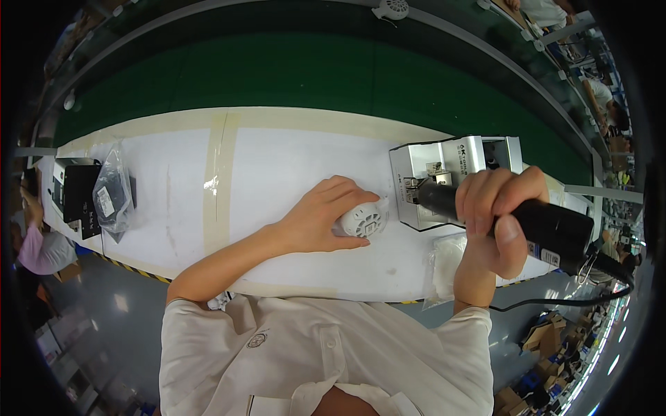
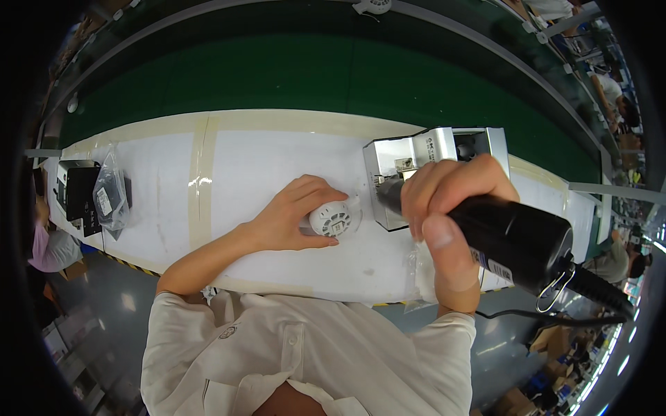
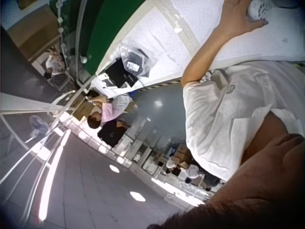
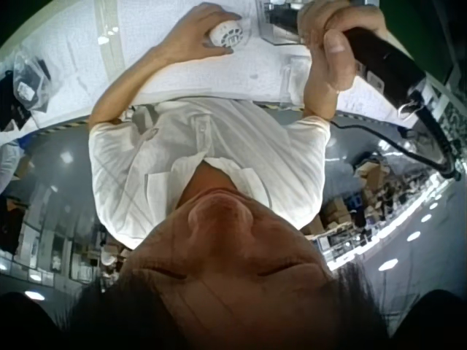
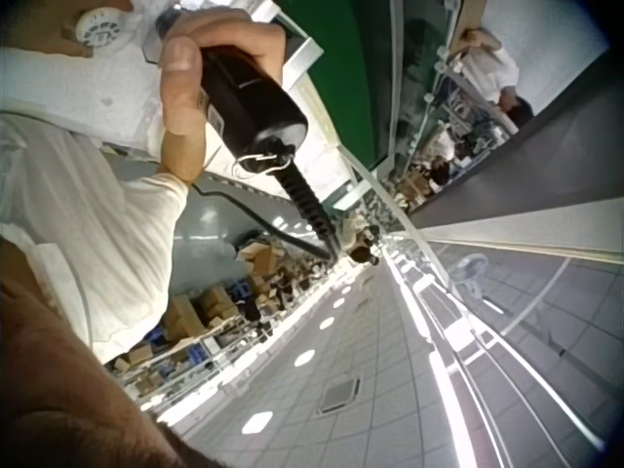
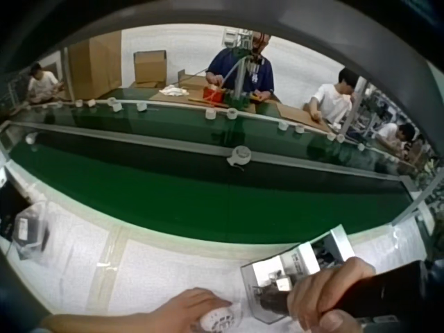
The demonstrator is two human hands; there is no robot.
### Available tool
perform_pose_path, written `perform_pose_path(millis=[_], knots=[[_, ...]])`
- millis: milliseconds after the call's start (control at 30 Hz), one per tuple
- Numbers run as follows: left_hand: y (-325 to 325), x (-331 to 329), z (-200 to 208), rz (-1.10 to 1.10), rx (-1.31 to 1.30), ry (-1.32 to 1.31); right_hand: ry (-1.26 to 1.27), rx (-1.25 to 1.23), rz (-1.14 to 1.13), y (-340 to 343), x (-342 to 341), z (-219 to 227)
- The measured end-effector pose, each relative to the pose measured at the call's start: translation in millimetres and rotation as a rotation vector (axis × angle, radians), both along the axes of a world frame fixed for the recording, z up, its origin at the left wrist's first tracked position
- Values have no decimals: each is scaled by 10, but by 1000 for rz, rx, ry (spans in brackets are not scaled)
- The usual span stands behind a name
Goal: Fastening components of a circular electronic housing using an electric screwdriver.
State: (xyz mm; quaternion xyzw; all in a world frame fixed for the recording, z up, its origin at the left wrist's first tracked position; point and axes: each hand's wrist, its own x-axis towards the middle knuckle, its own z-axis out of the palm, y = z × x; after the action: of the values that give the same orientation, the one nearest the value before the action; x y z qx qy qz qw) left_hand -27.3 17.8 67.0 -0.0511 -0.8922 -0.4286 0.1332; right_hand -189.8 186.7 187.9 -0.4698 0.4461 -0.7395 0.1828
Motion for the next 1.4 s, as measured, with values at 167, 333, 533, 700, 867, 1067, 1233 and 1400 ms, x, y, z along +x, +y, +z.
perform_pose_path(millis=[167,333,533,700,867,1067,1233,1400], knots=[[30,26,-90,44,111,-4,9,-123,301,-39,-85,-50],[6,20,-112,58,239,-32,72,-174,398,-69,-73,-106],[-10,22,-124,59,271,-33,45,-157,375,-119,-2,-193],[-4,33,-101,67,285,-53,32,-152,363,-141,9,-202],[-17,33,-84,74,289,-56,37,-152,359,-172,19,-217],[-38,45,-115,77,308,-55,51,-157,367,-206,28,-243],[-61,43,-113,63,345,-78,113,-172,421,-287,-45,-300],[-76,54,-125,71,337,-70,35,-168,425,-325,31,-278]])
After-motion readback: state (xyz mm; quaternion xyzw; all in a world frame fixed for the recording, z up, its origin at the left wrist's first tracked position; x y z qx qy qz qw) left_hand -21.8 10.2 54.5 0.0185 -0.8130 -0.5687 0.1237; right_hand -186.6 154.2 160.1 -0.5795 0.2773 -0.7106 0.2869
